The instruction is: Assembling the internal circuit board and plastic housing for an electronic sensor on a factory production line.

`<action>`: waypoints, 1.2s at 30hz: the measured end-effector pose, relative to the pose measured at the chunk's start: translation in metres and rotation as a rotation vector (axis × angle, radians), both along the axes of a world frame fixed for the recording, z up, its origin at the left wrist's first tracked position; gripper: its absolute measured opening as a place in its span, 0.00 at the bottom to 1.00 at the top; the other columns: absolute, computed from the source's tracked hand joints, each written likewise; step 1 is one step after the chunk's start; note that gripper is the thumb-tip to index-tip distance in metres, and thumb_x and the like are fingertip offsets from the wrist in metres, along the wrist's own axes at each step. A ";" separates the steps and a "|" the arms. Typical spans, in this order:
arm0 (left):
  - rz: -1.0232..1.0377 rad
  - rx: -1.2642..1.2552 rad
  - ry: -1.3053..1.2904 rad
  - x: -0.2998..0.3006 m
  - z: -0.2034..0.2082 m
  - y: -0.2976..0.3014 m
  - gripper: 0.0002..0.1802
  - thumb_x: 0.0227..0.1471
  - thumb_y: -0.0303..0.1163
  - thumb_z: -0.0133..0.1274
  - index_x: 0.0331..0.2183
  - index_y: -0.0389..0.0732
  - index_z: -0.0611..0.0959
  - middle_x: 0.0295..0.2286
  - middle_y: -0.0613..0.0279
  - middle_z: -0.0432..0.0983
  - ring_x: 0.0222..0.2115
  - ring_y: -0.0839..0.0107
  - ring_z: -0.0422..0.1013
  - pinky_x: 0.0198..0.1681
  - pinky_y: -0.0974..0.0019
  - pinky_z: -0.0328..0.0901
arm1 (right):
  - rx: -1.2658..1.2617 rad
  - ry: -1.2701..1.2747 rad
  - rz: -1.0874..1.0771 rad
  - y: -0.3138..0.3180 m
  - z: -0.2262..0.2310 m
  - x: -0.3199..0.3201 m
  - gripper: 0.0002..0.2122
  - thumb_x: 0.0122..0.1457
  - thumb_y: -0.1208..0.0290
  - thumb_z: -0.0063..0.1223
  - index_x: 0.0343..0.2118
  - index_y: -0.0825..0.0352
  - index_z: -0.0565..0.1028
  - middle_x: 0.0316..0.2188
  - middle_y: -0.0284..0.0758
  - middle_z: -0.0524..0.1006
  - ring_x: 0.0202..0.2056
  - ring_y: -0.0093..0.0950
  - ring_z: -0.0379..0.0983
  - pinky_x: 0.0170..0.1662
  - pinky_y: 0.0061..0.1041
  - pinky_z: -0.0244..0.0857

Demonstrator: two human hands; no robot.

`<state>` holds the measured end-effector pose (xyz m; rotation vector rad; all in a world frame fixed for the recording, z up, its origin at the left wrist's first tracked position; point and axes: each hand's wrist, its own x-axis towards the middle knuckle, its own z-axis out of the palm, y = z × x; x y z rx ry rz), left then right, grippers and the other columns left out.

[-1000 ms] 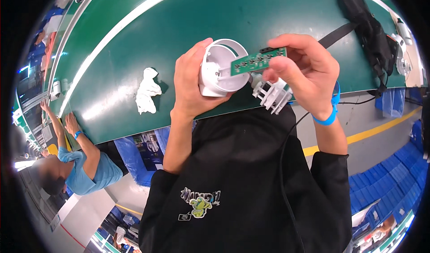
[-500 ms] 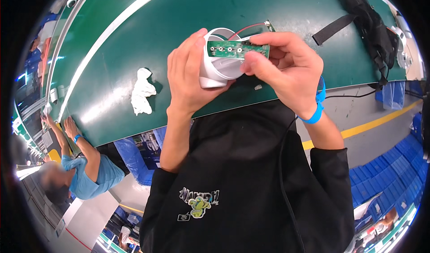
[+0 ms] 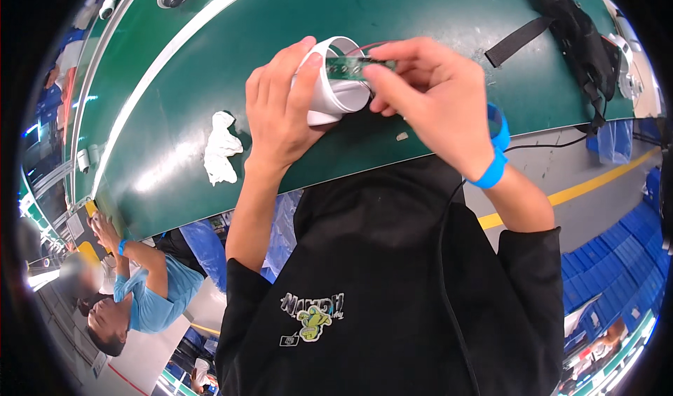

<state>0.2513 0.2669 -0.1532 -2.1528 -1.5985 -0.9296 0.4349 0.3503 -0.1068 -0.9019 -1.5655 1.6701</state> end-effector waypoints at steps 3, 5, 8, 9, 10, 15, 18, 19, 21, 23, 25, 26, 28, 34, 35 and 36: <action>0.025 0.012 -0.038 -0.004 -0.005 -0.002 0.50 0.27 0.35 0.70 0.54 0.42 0.64 0.48 0.50 0.69 0.44 0.56 0.70 0.43 0.58 0.60 | -0.055 0.067 0.008 0.009 0.010 0.009 0.09 0.54 0.78 0.58 0.36 0.76 0.74 0.22 0.36 0.78 0.23 0.20 0.77 0.26 0.15 0.70; 0.034 0.038 -0.035 -0.003 -0.006 -0.003 0.51 0.27 0.36 0.71 0.54 0.41 0.63 0.49 0.50 0.69 0.45 0.55 0.70 0.43 0.58 0.61 | -0.098 0.097 0.028 0.006 0.009 0.008 0.09 0.54 0.78 0.57 0.36 0.76 0.74 0.23 0.37 0.78 0.24 0.20 0.77 0.26 0.15 0.70; 0.065 0.029 -0.085 -0.002 -0.007 -0.004 0.51 0.28 0.37 0.71 0.54 0.40 0.63 0.49 0.49 0.69 0.45 0.55 0.70 0.43 0.57 0.61 | -0.133 0.147 0.067 0.001 0.007 0.005 0.09 0.54 0.78 0.57 0.37 0.76 0.74 0.24 0.38 0.78 0.24 0.21 0.77 0.26 0.16 0.71; 0.068 0.033 -0.090 -0.004 -0.008 -0.005 0.51 0.29 0.38 0.71 0.54 0.40 0.63 0.49 0.49 0.69 0.45 0.55 0.70 0.44 0.57 0.61 | -0.129 0.169 0.091 -0.002 0.007 0.004 0.09 0.54 0.78 0.57 0.37 0.76 0.74 0.25 0.38 0.78 0.24 0.21 0.77 0.26 0.16 0.71; 0.069 0.033 -0.089 -0.004 -0.009 -0.005 0.51 0.29 0.38 0.71 0.54 0.40 0.63 0.49 0.49 0.69 0.45 0.55 0.70 0.44 0.57 0.61 | -0.117 0.180 0.079 -0.005 0.008 0.003 0.09 0.55 0.78 0.57 0.37 0.76 0.74 0.26 0.39 0.78 0.24 0.21 0.77 0.27 0.16 0.71; 0.015 0.001 -0.054 -0.007 -0.002 -0.004 0.50 0.29 0.39 0.71 0.54 0.41 0.63 0.49 0.50 0.69 0.45 0.55 0.69 0.44 0.57 0.61 | -0.027 0.097 0.054 -0.005 0.008 0.006 0.09 0.55 0.80 0.55 0.38 0.76 0.74 0.24 0.36 0.77 0.24 0.21 0.76 0.25 0.16 0.70; 0.013 0.005 -0.004 -0.011 -0.003 -0.006 0.50 0.29 0.40 0.70 0.54 0.42 0.63 0.49 0.51 0.69 0.45 0.56 0.70 0.44 0.57 0.61 | -0.028 0.000 0.076 0.000 0.009 0.007 0.08 0.54 0.79 0.56 0.36 0.76 0.74 0.22 0.37 0.77 0.23 0.21 0.77 0.24 0.16 0.69; 0.009 0.005 -0.003 -0.011 -0.002 -0.006 0.50 0.29 0.40 0.70 0.54 0.42 0.63 0.49 0.51 0.69 0.45 0.56 0.70 0.44 0.57 0.61 | -0.057 -0.031 0.079 0.000 0.010 0.007 0.08 0.53 0.78 0.57 0.34 0.76 0.75 0.20 0.37 0.77 0.21 0.22 0.77 0.24 0.16 0.69; 0.003 -0.014 0.007 -0.012 0.000 -0.007 0.48 0.29 0.39 0.69 0.53 0.42 0.65 0.49 0.52 0.69 0.45 0.57 0.70 0.44 0.57 0.61 | -0.093 -0.041 0.078 -0.001 0.011 0.007 0.08 0.53 0.78 0.57 0.33 0.76 0.75 0.19 0.37 0.77 0.21 0.22 0.77 0.23 0.16 0.69; -0.011 -0.027 0.056 -0.017 0.004 -0.006 0.47 0.30 0.38 0.69 0.53 0.43 0.66 0.49 0.52 0.70 0.45 0.57 0.70 0.44 0.58 0.61 | -0.131 -0.048 0.082 -0.001 0.011 0.007 0.07 0.53 0.77 0.57 0.33 0.76 0.75 0.19 0.37 0.77 0.21 0.22 0.77 0.23 0.16 0.69; -0.026 -0.040 0.105 -0.019 0.006 -0.005 0.45 0.30 0.37 0.68 0.52 0.43 0.67 0.49 0.53 0.70 0.44 0.57 0.70 0.44 0.58 0.61 | -0.009 -0.088 0.116 0.001 0.011 0.006 0.07 0.53 0.78 0.57 0.32 0.77 0.75 0.19 0.38 0.77 0.20 0.22 0.77 0.23 0.17 0.68; -0.043 -0.044 0.092 -0.019 0.007 -0.005 0.42 0.32 0.37 0.67 0.52 0.43 0.68 0.48 0.53 0.70 0.44 0.58 0.70 0.44 0.58 0.61 | -0.011 -0.085 0.115 0.001 0.012 0.006 0.07 0.53 0.78 0.57 0.32 0.77 0.75 0.19 0.38 0.77 0.20 0.22 0.77 0.23 0.17 0.68; -0.068 -0.049 0.079 -0.021 0.008 -0.004 0.40 0.34 0.37 0.66 0.51 0.43 0.69 0.48 0.53 0.70 0.44 0.58 0.71 0.44 0.58 0.61 | -0.107 -0.016 0.135 0.003 0.014 0.004 0.06 0.52 0.79 0.56 0.31 0.77 0.75 0.18 0.38 0.77 0.20 0.23 0.77 0.22 0.18 0.68; -0.093 -0.062 0.069 -0.010 0.006 -0.003 0.37 0.37 0.39 0.63 0.51 0.43 0.69 0.47 0.54 0.71 0.43 0.58 0.71 0.44 0.58 0.61 | 0.133 -0.075 0.253 0.004 0.002 -0.015 0.08 0.52 0.76 0.54 0.31 0.76 0.74 0.17 0.39 0.76 0.19 0.25 0.76 0.25 0.22 0.69; -0.096 -0.063 0.064 -0.008 0.005 -0.003 0.37 0.37 0.39 0.63 0.51 0.43 0.69 0.47 0.54 0.71 0.43 0.58 0.71 0.44 0.58 0.61 | 0.115 -0.051 0.292 0.007 0.004 -0.014 0.08 0.53 0.76 0.53 0.33 0.77 0.74 0.18 0.40 0.77 0.20 0.25 0.77 0.25 0.22 0.69; -0.077 -0.064 0.026 -0.008 0.005 -0.006 0.39 0.34 0.38 0.65 0.51 0.44 0.70 0.47 0.54 0.71 0.43 0.57 0.71 0.43 0.58 0.60 | -0.041 -0.009 0.375 0.014 0.008 -0.012 0.09 0.54 0.77 0.53 0.35 0.78 0.74 0.18 0.40 0.77 0.20 0.25 0.77 0.25 0.22 0.69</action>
